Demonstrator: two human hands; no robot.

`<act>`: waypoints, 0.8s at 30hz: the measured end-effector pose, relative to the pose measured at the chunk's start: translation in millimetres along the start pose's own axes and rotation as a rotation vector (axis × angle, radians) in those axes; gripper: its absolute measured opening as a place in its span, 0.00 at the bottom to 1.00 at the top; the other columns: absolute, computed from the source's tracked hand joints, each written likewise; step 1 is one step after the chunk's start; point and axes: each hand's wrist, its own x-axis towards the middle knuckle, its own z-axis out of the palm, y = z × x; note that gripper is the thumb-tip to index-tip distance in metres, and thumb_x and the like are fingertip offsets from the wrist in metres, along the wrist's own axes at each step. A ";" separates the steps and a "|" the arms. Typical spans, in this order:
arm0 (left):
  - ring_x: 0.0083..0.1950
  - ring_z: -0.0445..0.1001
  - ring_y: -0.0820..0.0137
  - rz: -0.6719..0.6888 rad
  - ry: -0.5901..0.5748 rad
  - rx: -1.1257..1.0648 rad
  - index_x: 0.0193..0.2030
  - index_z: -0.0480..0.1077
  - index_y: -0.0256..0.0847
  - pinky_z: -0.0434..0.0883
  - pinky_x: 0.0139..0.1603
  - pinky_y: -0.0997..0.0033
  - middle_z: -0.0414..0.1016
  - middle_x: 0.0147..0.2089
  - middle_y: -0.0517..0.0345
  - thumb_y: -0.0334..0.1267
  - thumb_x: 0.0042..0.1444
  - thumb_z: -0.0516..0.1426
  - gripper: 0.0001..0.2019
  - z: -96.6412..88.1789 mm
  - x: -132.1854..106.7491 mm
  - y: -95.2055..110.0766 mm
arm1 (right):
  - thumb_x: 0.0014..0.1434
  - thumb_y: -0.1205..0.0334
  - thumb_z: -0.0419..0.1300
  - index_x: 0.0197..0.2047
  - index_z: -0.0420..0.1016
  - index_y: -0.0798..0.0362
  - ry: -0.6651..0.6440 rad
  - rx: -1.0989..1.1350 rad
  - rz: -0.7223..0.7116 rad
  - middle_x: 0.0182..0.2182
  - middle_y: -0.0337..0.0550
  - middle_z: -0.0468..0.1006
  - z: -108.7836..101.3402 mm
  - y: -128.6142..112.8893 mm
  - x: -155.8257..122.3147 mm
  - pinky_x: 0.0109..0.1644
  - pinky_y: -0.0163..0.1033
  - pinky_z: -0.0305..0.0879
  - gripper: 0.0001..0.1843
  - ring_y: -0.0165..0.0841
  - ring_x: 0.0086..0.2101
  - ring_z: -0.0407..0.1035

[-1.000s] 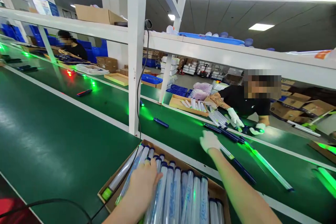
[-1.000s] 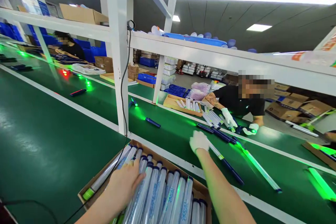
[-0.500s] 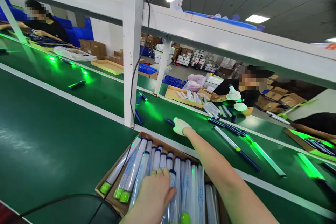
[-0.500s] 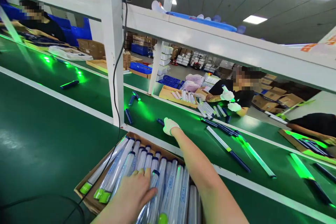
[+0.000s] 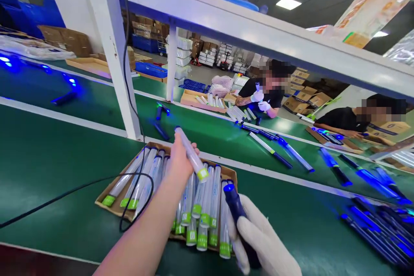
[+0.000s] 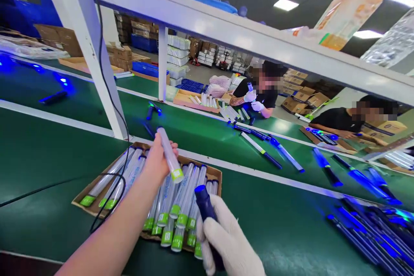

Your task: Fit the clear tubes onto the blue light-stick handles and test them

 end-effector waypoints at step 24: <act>0.22 0.64 0.79 0.125 -0.176 0.040 0.43 0.62 0.45 0.60 0.21 0.81 0.65 0.28 0.71 0.49 0.59 0.70 0.21 11.1 -49.1 -84.8 | 0.68 0.37 0.66 0.49 0.76 0.51 0.237 0.152 0.287 0.24 0.35 0.74 -3.4 52.8 -32.6 0.24 0.34 0.67 0.25 0.28 0.20 0.63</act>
